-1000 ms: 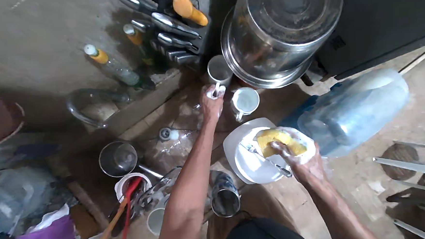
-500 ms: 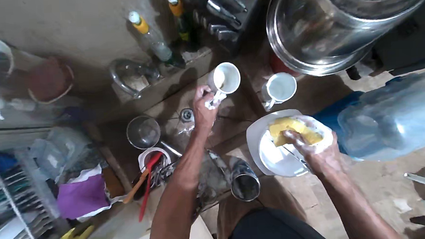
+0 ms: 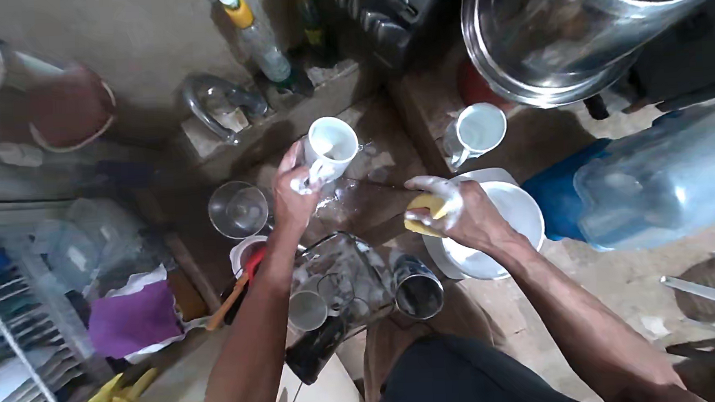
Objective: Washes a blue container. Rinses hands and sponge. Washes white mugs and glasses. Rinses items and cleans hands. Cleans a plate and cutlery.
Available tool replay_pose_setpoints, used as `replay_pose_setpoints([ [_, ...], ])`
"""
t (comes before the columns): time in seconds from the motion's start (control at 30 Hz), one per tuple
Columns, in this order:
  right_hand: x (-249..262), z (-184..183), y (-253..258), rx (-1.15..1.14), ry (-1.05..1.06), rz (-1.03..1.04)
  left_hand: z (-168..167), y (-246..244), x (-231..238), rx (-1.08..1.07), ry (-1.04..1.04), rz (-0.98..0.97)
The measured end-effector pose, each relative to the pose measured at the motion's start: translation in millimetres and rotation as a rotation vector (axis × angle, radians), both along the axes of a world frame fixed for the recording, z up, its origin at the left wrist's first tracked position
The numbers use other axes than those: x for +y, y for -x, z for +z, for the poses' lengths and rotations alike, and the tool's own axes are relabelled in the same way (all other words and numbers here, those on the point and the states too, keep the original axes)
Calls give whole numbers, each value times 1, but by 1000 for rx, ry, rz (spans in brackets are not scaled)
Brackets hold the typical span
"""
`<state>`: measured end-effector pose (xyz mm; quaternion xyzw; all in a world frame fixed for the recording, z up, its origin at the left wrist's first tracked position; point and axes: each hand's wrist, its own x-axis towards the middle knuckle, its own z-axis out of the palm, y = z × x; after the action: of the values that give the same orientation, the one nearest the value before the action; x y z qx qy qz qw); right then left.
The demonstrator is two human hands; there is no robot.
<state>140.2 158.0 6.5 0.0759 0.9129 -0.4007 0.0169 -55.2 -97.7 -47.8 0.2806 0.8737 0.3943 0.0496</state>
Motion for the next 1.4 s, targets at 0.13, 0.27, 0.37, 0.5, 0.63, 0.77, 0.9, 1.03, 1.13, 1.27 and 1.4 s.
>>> replay_pose_setpoints([
  [0.13, -20, -11, 15, -146, 33, 14, 9, -5, -9, -405, 59, 251],
  [0.27, -38, -7, 51, -197, 50, 79, -17, -5, -34, -649, -168, 555],
  [0.37, -57, -16, 94, -169, 77, 150, -32, -8, -62, -593, -339, 524],
  [0.5, -91, -24, 154, -228, 187, 323, -35, -9, -84, -376, -316, 309],
  [0.63, -125, -50, 183, -247, 42, 468, -26, -2, -84, -343, -219, 264],
  [0.77, -140, -82, 195, -342, 108, 324, -23, 5, -80, -517, -42, 296],
  [0.9, -143, -109, 194, -398, 179, 234, -39, 8, -81, -706, -49, 301],
  [1.03, -147, -126, 196, -487, 66, 191, -41, 18, -77, -891, -19, 328],
  [1.13, -148, -130, 197, -520, 25, 191, -48, 24, -79, -964, 64, 345],
  [1.27, -143, -133, 198, -518, 68, 203, -50, 42, -86, -1063, 70, 366],
  [1.4, -136, -139, 196, -553, 195, 180, -44, 80, -97, -959, -100, 545],
])
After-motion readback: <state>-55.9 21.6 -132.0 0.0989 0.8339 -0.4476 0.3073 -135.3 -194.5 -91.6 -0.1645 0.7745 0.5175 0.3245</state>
